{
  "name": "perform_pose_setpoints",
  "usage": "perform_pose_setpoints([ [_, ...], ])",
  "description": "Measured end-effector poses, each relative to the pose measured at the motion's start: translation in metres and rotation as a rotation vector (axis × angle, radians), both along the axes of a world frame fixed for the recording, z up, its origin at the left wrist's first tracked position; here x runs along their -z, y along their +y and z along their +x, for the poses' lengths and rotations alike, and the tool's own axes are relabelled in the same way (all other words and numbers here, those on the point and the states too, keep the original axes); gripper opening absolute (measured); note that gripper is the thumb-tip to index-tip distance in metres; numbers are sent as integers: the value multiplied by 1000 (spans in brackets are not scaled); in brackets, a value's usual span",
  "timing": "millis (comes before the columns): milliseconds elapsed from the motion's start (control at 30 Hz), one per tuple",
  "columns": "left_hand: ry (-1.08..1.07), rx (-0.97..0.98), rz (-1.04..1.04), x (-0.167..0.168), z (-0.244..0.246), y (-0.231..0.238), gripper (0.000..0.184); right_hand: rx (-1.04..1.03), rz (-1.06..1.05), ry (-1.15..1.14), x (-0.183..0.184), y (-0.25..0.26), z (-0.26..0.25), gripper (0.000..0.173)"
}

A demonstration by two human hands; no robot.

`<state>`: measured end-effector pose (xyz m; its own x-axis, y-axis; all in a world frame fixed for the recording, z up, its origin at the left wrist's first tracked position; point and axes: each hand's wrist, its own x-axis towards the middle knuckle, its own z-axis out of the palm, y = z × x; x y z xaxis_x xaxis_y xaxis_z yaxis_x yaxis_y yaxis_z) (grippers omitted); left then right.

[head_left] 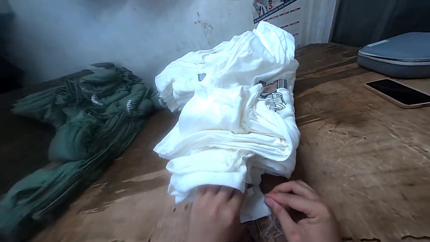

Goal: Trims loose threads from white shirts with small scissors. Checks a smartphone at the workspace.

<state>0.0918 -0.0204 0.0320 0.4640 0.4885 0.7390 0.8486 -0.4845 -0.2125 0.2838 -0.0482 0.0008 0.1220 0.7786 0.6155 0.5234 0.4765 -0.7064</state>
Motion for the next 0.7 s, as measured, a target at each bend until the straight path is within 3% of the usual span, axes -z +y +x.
perform_pose_setpoints([
  [133, -98, -35, -187, 4, -6, -2, 14, 17, -144, -224, -5, 2, 6, 27],
  [267, -448, -75, -92, -14, -16, 23, 7, 168, -90, -249, -4, 19, -25, 33],
  [400, -508, -118, -1, -50, -12, 49, 15, 465, -31, -315, -11, 41, -57, 35],
  [533, -482, -100, 49, -63, -9, 74, 16, 319, -248, -147, -33, 55, -73, 25],
  [633, -439, -66, 84, -66, -14, 90, 19, 206, -86, 98, -33, 68, -83, 14],
  [700, -405, -50, 120, -66, -19, 100, 15, 76, -105, 211, -35, 71, -88, 16],
])
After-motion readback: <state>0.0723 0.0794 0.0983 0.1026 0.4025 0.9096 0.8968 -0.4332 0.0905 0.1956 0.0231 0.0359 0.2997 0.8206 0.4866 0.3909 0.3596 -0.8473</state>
